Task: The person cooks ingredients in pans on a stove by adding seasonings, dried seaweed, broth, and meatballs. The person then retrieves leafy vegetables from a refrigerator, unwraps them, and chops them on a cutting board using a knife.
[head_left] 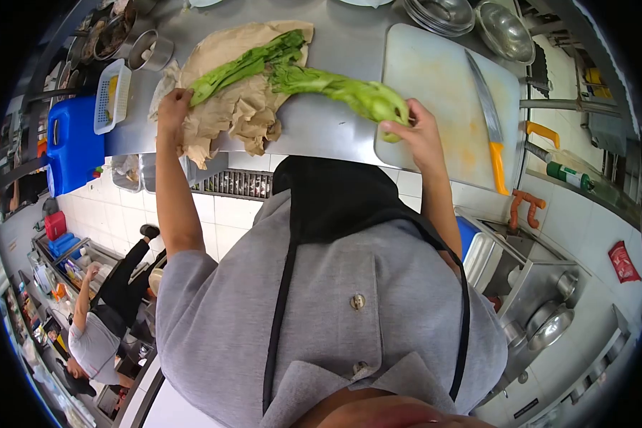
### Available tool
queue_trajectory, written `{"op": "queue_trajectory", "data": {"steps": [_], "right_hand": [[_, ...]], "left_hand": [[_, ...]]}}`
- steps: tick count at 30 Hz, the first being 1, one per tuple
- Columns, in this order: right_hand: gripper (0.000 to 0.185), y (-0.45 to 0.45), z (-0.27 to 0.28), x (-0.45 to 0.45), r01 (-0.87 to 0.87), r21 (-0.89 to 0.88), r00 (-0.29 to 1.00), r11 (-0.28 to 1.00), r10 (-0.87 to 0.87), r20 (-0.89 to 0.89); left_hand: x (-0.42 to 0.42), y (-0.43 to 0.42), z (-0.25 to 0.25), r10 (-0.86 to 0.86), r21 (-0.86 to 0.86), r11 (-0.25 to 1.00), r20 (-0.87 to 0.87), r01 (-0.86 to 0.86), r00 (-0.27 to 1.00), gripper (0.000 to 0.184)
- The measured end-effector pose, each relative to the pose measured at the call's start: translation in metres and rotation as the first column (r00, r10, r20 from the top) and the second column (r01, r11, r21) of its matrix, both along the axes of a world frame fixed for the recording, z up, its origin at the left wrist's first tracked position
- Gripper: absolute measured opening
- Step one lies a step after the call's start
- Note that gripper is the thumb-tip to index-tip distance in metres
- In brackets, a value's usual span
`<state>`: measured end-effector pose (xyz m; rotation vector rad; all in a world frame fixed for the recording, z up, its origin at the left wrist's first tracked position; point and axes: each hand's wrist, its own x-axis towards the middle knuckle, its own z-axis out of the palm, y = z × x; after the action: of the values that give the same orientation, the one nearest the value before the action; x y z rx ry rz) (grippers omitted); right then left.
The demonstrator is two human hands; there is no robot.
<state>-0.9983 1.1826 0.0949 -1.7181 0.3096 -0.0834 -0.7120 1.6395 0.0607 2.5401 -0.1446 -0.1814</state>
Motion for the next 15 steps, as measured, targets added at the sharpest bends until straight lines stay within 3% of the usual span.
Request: {"op": "queue_trajectory", "data": {"steps": [1, 2, 3, 4, 5, 6, 7, 8, 9, 10, 11, 12, 13, 14, 15], "right_hand": [[0.034, -0.006, 0.005, -0.008, 0.063, 0.233, 0.995, 0.971, -0.043, -0.09], [0.031, -0.011, 0.008, -0.014, 0.148, 0.446, 0.98, 0.883, -0.071, -0.185], [0.031, -0.014, 0.008, -0.019, 0.168, 0.439, 0.978, 0.883, -0.093, -0.188], [0.027, -0.017, 0.007, -0.026, 0.144, 0.549, 0.988, 0.823, -0.083, -0.134], [0.025, -0.021, 0.007, -0.033, 0.111, 0.647, 0.994, 0.754, -0.081, -0.075], [0.025, -0.021, 0.008, -0.04, 0.133, 0.636, 0.991, 0.76, -0.107, -0.08], [0.025, -0.016, 0.008, -0.044, 0.158, 0.692, 0.986, 0.705, -0.155, -0.068], [0.026, -0.009, 0.008, -0.045, 0.174, 0.745, 0.978, 0.644, -0.202, -0.054], [0.027, 0.0, 0.01, -0.046, 0.202, 0.8, 0.962, 0.565, -0.266, -0.056], [0.027, 0.009, 0.005, -0.046, 0.216, 0.796, 0.955, 0.566, -0.292, -0.051], [0.03, 0.017, -0.005, -0.049, 0.212, 0.744, 0.968, 0.634, -0.243, -0.069], [0.033, 0.019, -0.011, -0.055, 0.205, 0.687, 0.976, 0.697, -0.194, -0.094], [0.033, 0.014, -0.013, -0.063, 0.224, 0.682, 0.971, 0.696, -0.221, -0.093], [0.032, 0.009, -0.013, -0.071, 0.137, 0.392, 0.976, 0.91, -0.056, -0.21], [0.031, 0.004, -0.012, -0.079, -0.037, 0.08, 0.924, 0.996, 0.065, -0.378]], "left_hand": [[-0.003, -0.009, 0.004, -0.009, -0.006, 1.0, -0.003, 0.009, 1.0, 0.031], [-0.007, -0.023, 0.014, -0.087, 0.178, 0.984, 0.402, 0.015, 0.912, 0.029], [-0.014, -0.041, 0.026, -0.22, 0.336, 0.94, 0.717, -0.052, 0.662, 0.026], [-0.027, -0.068, 0.042, -0.229, 0.329, 0.944, 0.716, -0.028, 0.66, 0.026], [-0.048, -0.106, 0.062, -0.148, 0.106, 0.989, 0.578, 0.106, 0.803, 0.024], [-0.074, -0.142, 0.078, -0.116, -0.144, 0.972, 0.39, 0.185, 0.913, 0.022], [-0.102, -0.174, 0.088, -0.222, -0.389, 0.894, 0.048, 0.223, 0.974, 0.022], [-0.12, -0.199, 0.068, -0.431, -0.376, 0.82, 0.091, 0.432, 0.897, 0.026], [-0.145, -0.233, 0.078, -0.631, -0.45, 0.706, -0.05, 0.547, 0.774, 0.03], [-0.171, -0.263, 0.064, -0.724, -0.659, 0.546, -0.062, 0.517, 0.687, 0.035], [-0.192, -0.291, 0.053, -0.768, -0.78, 0.477, -0.148, 0.404, 0.623, 0.037], [-0.206, -0.31, 0.045, -0.812, -0.871, 0.414, -0.223, 0.264, 0.539, 0.04], [-0.209, -0.317, 0.04, -0.829, -0.874, 0.4, -0.217, 0.275, 0.516, 0.04], [-0.212, -0.321, 0.036, -0.759, -0.845, 0.51, -0.352, 0.163, 0.548, 0.038], [-0.215, -0.324, 0.032, -0.669, -0.791, 0.61, -0.483, 0.046, 0.565, 0.038]]}}
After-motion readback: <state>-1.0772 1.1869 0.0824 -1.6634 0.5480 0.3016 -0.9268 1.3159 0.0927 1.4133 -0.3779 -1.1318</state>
